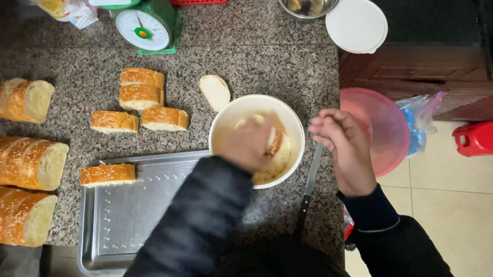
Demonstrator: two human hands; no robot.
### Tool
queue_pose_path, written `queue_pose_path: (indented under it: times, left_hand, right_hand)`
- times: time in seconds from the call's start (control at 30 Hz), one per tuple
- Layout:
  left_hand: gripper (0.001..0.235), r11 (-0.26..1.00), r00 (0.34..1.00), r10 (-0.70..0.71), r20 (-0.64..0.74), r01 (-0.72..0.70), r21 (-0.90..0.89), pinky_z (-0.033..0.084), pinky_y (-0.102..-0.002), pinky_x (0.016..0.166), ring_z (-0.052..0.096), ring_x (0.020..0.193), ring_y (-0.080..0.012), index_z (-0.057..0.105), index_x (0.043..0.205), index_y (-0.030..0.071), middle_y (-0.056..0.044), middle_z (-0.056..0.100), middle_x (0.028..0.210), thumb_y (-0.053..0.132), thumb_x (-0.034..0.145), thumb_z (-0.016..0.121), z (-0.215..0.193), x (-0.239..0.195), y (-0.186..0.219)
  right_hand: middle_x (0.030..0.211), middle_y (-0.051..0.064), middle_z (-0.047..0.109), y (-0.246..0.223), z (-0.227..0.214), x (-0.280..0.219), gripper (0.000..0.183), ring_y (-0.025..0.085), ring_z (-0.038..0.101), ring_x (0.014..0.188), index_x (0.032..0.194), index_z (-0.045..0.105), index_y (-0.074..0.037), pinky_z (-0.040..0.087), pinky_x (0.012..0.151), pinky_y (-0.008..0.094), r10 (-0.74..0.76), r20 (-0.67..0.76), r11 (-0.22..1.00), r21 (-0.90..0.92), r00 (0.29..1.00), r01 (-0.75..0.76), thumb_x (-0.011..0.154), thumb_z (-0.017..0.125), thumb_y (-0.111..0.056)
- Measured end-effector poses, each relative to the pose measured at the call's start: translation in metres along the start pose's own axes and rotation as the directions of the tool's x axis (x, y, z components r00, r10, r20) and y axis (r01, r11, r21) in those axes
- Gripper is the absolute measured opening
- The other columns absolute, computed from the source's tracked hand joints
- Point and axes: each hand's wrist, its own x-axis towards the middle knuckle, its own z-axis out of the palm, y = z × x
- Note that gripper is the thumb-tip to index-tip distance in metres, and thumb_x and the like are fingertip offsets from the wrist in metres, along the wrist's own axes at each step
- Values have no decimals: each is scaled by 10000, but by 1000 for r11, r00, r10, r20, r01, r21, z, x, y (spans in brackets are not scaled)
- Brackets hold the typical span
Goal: The person repeatedly picks up sliced bread rolls, scoops a creamy filling from a white bucket with their hand, and stuffs it into the bread. They then place the stuffed rolls onto a metal tray. The process is repeated for multiple rolls throughout the video.
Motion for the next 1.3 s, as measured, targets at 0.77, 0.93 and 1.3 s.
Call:
queue_pose_path:
  times: [0.77,0.93,1.3]
  left_hand:
    - [1105,-294,796,89,-599,-554,-779,446,-740,1244,366,1594,-602,150,1811,52,-409,290,1756,-32,800,589,25,-68,-91]
    - [1097,-277,803,65,-592,-556,-784,421,-780,1248,349,1561,-689,157,1798,45,-472,231,1741,-2,798,604,25,-77,-102]
    - [1083,-258,797,77,-599,-564,-784,458,-789,1203,394,1531,-684,204,1790,20,-452,283,1733,21,804,651,37,-92,-93]
  right_hand:
    - [870,43,762,-61,59,-42,145,228,747,733,1092,834,-117,620,713,375,-484,581,595,-330,655,733,984,828,-20]
    - [884,91,720,-51,48,-45,141,224,688,766,1128,799,-29,609,765,384,-562,429,704,-202,707,681,1047,728,61]
    - [1242,158,668,-93,94,-59,93,350,618,1210,1060,773,-57,526,1095,524,-582,481,683,-147,656,715,1024,748,24]
